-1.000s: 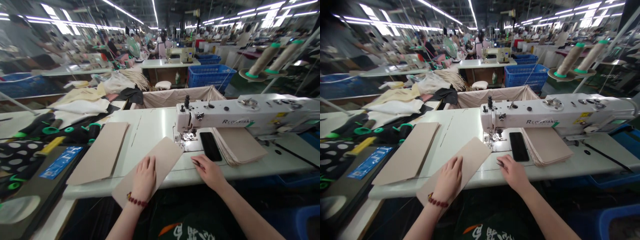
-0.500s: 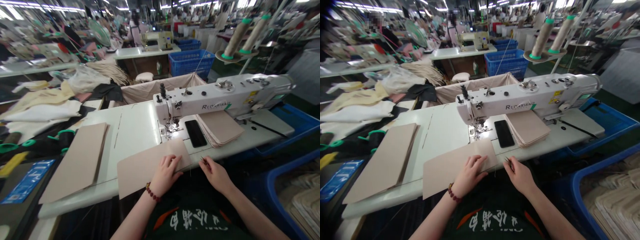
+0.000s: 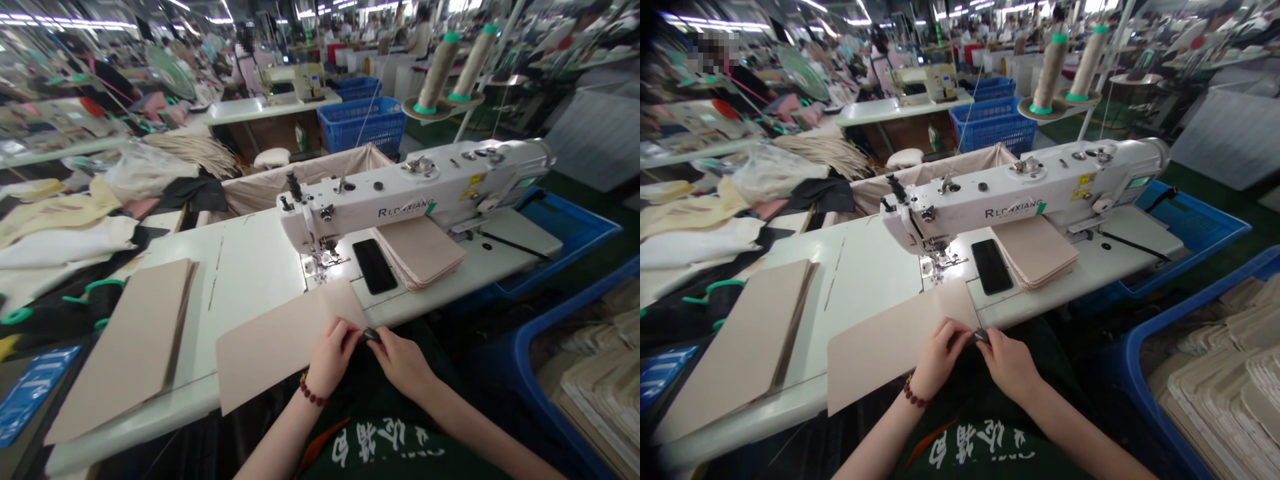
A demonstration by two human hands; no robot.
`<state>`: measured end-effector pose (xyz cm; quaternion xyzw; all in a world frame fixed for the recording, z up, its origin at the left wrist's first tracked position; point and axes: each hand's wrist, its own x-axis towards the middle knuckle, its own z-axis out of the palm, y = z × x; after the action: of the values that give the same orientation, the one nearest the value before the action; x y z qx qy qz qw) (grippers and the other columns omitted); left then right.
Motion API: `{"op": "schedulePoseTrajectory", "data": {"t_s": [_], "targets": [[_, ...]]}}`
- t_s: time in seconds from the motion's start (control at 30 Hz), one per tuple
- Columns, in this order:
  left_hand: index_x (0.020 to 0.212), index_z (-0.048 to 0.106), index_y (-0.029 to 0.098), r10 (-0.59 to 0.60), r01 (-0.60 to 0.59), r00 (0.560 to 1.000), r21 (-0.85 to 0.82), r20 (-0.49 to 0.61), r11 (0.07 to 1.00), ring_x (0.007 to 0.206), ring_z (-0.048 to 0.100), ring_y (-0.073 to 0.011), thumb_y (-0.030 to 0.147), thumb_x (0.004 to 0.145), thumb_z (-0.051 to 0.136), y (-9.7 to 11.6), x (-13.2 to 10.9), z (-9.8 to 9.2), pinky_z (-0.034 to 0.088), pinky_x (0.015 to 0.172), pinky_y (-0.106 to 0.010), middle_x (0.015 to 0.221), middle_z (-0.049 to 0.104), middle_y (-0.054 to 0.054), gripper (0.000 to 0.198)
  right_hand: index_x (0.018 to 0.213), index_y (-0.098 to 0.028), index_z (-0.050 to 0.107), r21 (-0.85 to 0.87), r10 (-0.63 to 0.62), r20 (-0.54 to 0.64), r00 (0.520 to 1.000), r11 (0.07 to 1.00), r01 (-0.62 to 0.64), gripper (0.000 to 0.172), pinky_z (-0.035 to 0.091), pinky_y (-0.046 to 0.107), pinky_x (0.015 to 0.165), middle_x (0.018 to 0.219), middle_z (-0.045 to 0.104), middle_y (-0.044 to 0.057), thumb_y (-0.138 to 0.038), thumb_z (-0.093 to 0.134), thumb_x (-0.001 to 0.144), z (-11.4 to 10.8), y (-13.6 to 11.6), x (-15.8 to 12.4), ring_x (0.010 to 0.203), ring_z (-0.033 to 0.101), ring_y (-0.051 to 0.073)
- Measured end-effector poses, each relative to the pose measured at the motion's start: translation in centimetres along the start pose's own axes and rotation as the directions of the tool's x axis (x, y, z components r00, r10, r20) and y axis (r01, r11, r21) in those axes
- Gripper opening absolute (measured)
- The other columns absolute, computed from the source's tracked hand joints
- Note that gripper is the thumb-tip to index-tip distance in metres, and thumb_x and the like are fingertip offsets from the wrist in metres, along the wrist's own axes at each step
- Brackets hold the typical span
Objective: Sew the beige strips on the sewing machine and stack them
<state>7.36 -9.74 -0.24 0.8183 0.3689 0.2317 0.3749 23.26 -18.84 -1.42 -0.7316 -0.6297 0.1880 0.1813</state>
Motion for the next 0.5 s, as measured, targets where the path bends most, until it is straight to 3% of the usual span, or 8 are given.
{"op": "schedulePoseTrajectory", "data": {"t_s": [0.17,0.27,0.3,0.37,0.43,0.5], "targets": [[0.085,0.058,0.021,0.042,-0.042,0.998,-0.007,0.044,0.999,0.085,0.058,-0.0185,0.034,0.095,0.046,0.5,-0.2,-0.4,0.049,0.079,-0.032,0.088,0.059,-0.005,0.021,0.086,-0.020,0.053,-0.072,0.014,0.011,1.000,0.997,-0.013,0.023,0.037,0.025,0.055,0.080,0.068,0.002,-0.031,0.037,0.098,0.0,-0.2,0.8,0.067,0.066,0.017],[0.070,0.055,0.020,0.145,-0.151,0.959,0.008,0.242,0.988,0.074,0.057,-0.0175,0.038,0.096,0.042,-0.5,-0.5,-3.0,0.048,0.073,-0.031,0.071,0.057,-0.003,0.034,0.085,-0.021,0.054,-0.037,0.021,-0.037,0.999,0.999,-0.022,0.026,0.039,0.025,0.056,0.076,0.068,0.001,-0.033,0.034,0.098,-0.4,0.3,0.8,0.067,0.065,0.017],[0.066,0.053,0.020,0.139,-0.157,0.956,0.047,0.260,0.987,0.071,0.056,-0.0172,0.039,0.097,0.039,-1.1,-0.6,-4.2,0.048,0.072,-0.031,0.067,0.055,-0.003,0.039,0.086,-0.022,0.054,-0.016,0.028,-0.060,0.998,0.999,-0.029,0.027,0.039,0.025,0.055,0.074,0.067,0.001,-0.035,0.034,0.098,-0.6,0.5,0.7,0.065,0.065,0.017],[0.072,0.055,0.020,0.055,-0.084,0.988,0.208,0.144,0.974,0.076,0.057,-0.0188,0.039,0.098,0.035,-2.8,-0.8,-6.9,0.048,0.076,-0.034,0.072,0.057,-0.004,0.038,0.093,-0.022,0.056,0.035,0.040,-0.102,0.994,0.999,-0.037,0.026,0.041,0.025,0.054,0.072,0.066,0.000,-0.038,0.036,0.097,-0.9,0.6,0.6,0.063,0.065,0.017],[0.098,0.059,0.021,-0.033,0.060,0.997,0.408,-0.074,0.911,0.100,0.056,-0.0245,0.042,0.095,0.042,-4.5,-1.2,-9.1,0.044,0.090,-0.041,0.100,0.061,-0.008,0.027,0.108,-0.022,0.056,0.081,0.028,-0.124,0.992,0.997,-0.018,0.029,0.045,0.025,0.057,0.076,0.069,0.001,-0.042,0.039,0.095,-0.9,0.5,0.5,0.066,0.066,0.018],[0.124,0.049,0.020,-0.073,0.168,0.979,0.547,-0.191,0.820,0.118,0.046,-0.0307,0.045,0.087,0.056,-5.7,-1.9,-10.6,0.036,0.100,-0.048,0.124,0.053,-0.013,0.045,0.123,-0.024,0.052,0.099,-0.012,-0.109,0.994,0.995,0.023,0.036,0.049,0.026,0.062,0.087,0.071,0.002,-0.043,0.043,0.094,-0.3,0.2,0.6,0.074,0.068,0.019]]}}
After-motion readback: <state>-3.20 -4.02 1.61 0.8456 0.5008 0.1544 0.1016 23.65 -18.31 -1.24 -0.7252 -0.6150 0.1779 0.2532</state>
